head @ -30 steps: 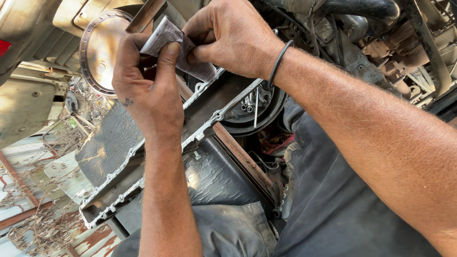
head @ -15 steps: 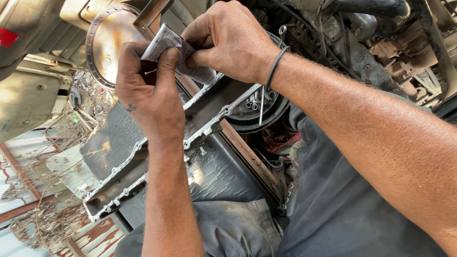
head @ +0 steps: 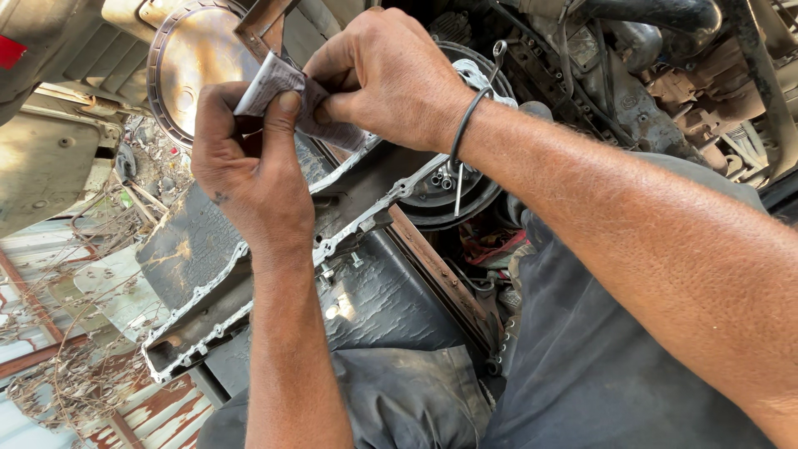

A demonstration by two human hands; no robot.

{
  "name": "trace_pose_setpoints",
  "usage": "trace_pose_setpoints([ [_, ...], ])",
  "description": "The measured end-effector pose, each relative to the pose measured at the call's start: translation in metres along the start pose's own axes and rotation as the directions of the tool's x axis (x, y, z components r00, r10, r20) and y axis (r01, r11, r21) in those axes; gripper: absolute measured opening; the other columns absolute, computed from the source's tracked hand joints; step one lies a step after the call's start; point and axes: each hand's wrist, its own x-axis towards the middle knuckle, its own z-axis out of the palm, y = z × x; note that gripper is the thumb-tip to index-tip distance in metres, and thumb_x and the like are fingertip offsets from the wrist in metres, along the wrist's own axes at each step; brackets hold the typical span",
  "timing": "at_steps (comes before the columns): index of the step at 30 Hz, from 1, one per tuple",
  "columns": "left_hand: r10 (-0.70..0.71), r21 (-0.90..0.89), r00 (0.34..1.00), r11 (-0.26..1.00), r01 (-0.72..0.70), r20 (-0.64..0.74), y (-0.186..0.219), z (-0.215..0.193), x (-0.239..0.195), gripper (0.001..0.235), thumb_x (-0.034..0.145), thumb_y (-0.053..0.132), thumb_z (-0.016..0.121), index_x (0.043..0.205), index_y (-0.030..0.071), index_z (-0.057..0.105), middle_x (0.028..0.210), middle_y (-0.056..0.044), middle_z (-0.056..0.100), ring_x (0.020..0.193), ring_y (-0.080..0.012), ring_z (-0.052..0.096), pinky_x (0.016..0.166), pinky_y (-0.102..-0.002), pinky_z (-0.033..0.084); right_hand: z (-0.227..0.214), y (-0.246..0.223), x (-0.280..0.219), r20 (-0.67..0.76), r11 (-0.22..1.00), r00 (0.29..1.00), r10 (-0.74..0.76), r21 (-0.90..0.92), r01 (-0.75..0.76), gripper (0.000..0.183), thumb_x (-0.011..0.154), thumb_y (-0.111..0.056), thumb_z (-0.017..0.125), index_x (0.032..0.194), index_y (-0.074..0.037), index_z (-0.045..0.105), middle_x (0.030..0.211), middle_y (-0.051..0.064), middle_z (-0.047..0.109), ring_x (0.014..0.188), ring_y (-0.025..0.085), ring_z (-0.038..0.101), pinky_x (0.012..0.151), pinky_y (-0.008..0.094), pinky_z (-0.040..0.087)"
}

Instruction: The person applies a continuous bead of sealant from a tube along the edge of a metal engine part. They squeeze the tube steadily to maintain an even line, then stop and set the tube aside.

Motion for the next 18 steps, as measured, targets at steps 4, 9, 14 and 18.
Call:
trace_pose_setpoints([
  [4, -0.02, -0.036, 1.0, 0.999, 0.02, -0.002, -0.001, -0.003, -0.002, 0.017, 0.113, 0.004, 0.078, 0.106, 0.003, 0.062, 0.094, 0.001, 0.069, 0.086, -0.0043, 0.065, 0.075, -0.021, 0.053, 0.004, -0.002, 0.002, 0.004, 0.999, 1.0, 0.002, -0.033, -0.002, 0.018, 0.083, -0.016, 0.087, 0.099, -0.01, 0.082, 0.086, 0.006, 0.08, 0.075, 0.012, 0.079, 0.07, 0.028, 0.062],
  [9, -0.023, -0.029, 1.0, 0.999, 0.023, -0.015, -0.004, -0.007, -0.005, 0.019, 0.113, 0.004, 0.078, 0.106, 0.002, 0.061, 0.094, 0.0, 0.067, 0.085, -0.0043, 0.064, 0.074, -0.02, 0.052, 0.009, -0.004, 0.001, 0.015, 0.999, 1.0, 0.002, -0.049, -0.001, 0.015, 0.083, -0.018, 0.086, 0.097, -0.013, 0.083, 0.082, 0.004, 0.08, 0.072, 0.012, 0.078, 0.068, 0.03, 0.061],
  [14, -0.033, -0.027, 0.999, 0.999, 0.033, -0.02, -0.008, -0.013, -0.008, 0.019, 0.113, 0.003, 0.078, 0.106, 0.002, 0.061, 0.094, 0.0, 0.067, 0.085, -0.0045, 0.064, 0.075, -0.021, 0.052, 0.017, -0.005, 0.003, 0.014, 0.997, 1.0, 0.002, -0.083, -0.001, 0.016, 0.083, -0.02, 0.087, 0.096, -0.014, 0.083, 0.082, 0.003, 0.08, 0.072, 0.013, 0.077, 0.068, 0.03, 0.06],
  [18, -0.021, 0.015, 0.999, 1.0, 0.022, -0.028, -0.009, -0.017, -0.01, 0.02, 0.113, 0.004, 0.078, 0.105, 0.002, 0.06, 0.094, 0.0, 0.068, 0.086, -0.0041, 0.064, 0.075, -0.021, 0.053, 0.022, -0.006, 0.004, 0.023, 0.998, 1.0, 0.005, -0.068, -0.003, 0.017, 0.083, -0.021, 0.087, 0.097, -0.013, 0.083, 0.082, 0.004, 0.079, 0.073, 0.013, 0.077, 0.068, 0.03, 0.061],
])
